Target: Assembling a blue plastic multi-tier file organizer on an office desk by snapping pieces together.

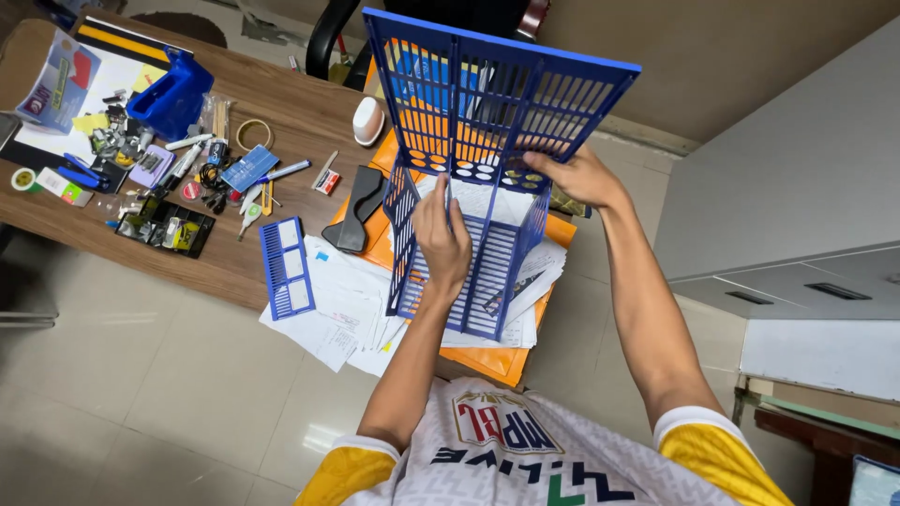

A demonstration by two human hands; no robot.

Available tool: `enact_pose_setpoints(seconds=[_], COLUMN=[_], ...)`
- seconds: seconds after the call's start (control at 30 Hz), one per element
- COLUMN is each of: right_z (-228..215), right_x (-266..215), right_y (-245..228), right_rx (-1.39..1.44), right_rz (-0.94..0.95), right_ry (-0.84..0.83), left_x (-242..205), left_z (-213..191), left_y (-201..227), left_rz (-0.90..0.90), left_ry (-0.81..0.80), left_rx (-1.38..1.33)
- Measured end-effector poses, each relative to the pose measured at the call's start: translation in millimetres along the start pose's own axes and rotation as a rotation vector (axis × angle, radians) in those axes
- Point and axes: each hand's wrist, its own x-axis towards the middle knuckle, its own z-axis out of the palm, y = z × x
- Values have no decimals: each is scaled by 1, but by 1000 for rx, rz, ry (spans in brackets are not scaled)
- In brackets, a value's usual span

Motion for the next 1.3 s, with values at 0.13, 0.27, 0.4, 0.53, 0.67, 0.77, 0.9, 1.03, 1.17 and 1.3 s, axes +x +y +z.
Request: enact_pose_setpoints(seconds=[0.13, 0.27, 0.4, 0.53, 0.67, 0.77, 0.9, 1.03, 1.17, 1.3], right_z=[4, 5, 6, 13, 9, 9, 8, 11, 10, 5], right_x=[-6, -4, -5, -16, -21, -23, -21, -25, -30, -30], right_y=[-6, -7, 27, 28, 25, 7, 9, 21, 25, -6], right_rx=[-55, -148, -92, -68, 81, 50, 84, 73, 34, -16], right_rz=[-9, -10, 83, 145, 188, 130, 114, 155, 207, 157], right_ry=[37, 27, -40, 30, 95, 144, 147, 161, 151, 110], left_x=[2, 1, 10, 3, 8, 10, 8, 9, 9, 9], left_z=[4, 2, -1, -2, -8, -14, -9, -4, -3, 0], left_y=[-3, -2, -3, -8, -4, -2, -10, -10, -9, -11], left_rz=[-79, -51, -124, -51, 7, 19, 37, -3, 13, 22], left_ry=[-57, -17, -35, -55, -90, -93, -88, -159, -163, -171], left_rx=[-173, -204, -224, -192, -157, -173, -159, -239, -232, -233])
